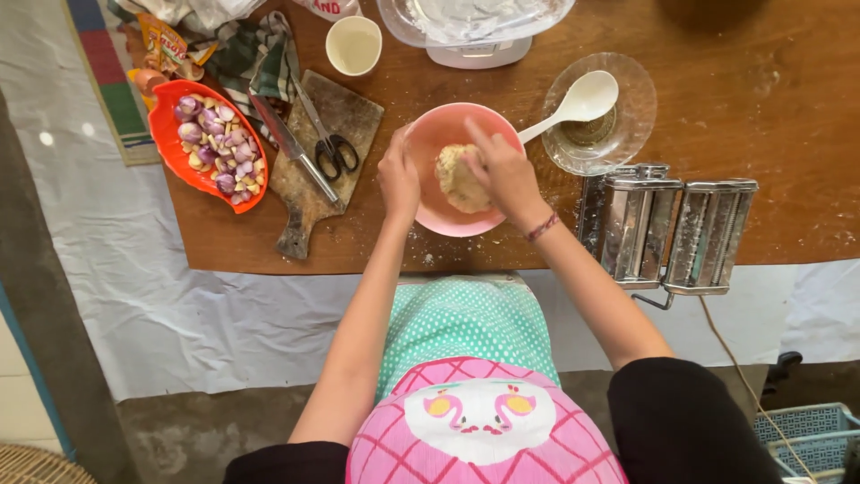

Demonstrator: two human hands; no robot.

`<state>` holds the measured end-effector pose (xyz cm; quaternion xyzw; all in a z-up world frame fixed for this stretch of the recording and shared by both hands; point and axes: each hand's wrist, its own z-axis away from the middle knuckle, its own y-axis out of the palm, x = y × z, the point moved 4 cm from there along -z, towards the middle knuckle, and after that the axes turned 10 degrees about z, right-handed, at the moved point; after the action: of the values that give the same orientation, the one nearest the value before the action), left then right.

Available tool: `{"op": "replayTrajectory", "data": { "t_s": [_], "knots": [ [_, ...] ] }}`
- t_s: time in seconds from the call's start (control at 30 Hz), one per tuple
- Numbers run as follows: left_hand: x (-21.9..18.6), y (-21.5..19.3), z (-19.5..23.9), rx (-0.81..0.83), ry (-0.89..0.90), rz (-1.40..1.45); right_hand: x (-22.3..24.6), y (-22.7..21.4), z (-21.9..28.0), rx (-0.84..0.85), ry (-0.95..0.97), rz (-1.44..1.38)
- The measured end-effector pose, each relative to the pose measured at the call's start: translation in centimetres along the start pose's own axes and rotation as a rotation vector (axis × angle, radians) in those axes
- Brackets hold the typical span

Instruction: The person kneads dough in a pink bowl using both hands. They add flour from a bag into the bowl and continue kneading the mixture.

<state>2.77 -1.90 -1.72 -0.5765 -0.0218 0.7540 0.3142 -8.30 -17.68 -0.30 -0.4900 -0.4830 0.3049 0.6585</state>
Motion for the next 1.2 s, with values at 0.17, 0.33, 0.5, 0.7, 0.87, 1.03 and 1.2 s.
{"op": "replayTrajectory", "data": {
  "t_s": [0.17,0.33,0.5,0.7,0.87,1.03,1.2],
  "knots": [
    [0.3,0.4,-0.2,0.029,0.016,-0.001,1.6,0.1,2.6,0.033,-0.106,0.175],
    [-1.0,0.1,0.2,0.027,0.058,0.019,5.6,2.9,2.7,0.146,-0.289,0.094],
    [-1.9,-0.7,0.6,0.018,0.072,0.094,6.7,6.8,0.9,-0.034,-0.243,0.227],
    [-0.1,0.2,-0.3,0.002,0.060,0.068,3.9,12.8,-2.3,-0.127,-0.165,0.248],
    [0.4,0.3,-0.7,-0.006,0.065,0.066,3.4,12.2,-4.7,-0.062,-0.104,0.147],
    [0.0,0.6,-0.3,-0.012,0.067,0.054,4.0,9.1,-5.8,-0.004,0.020,0.086],
    [0.3,0.7,-0.4,-0.025,0.098,0.009,5.2,1.9,-4.3,-0.043,0.314,-0.162]
  ]
}}
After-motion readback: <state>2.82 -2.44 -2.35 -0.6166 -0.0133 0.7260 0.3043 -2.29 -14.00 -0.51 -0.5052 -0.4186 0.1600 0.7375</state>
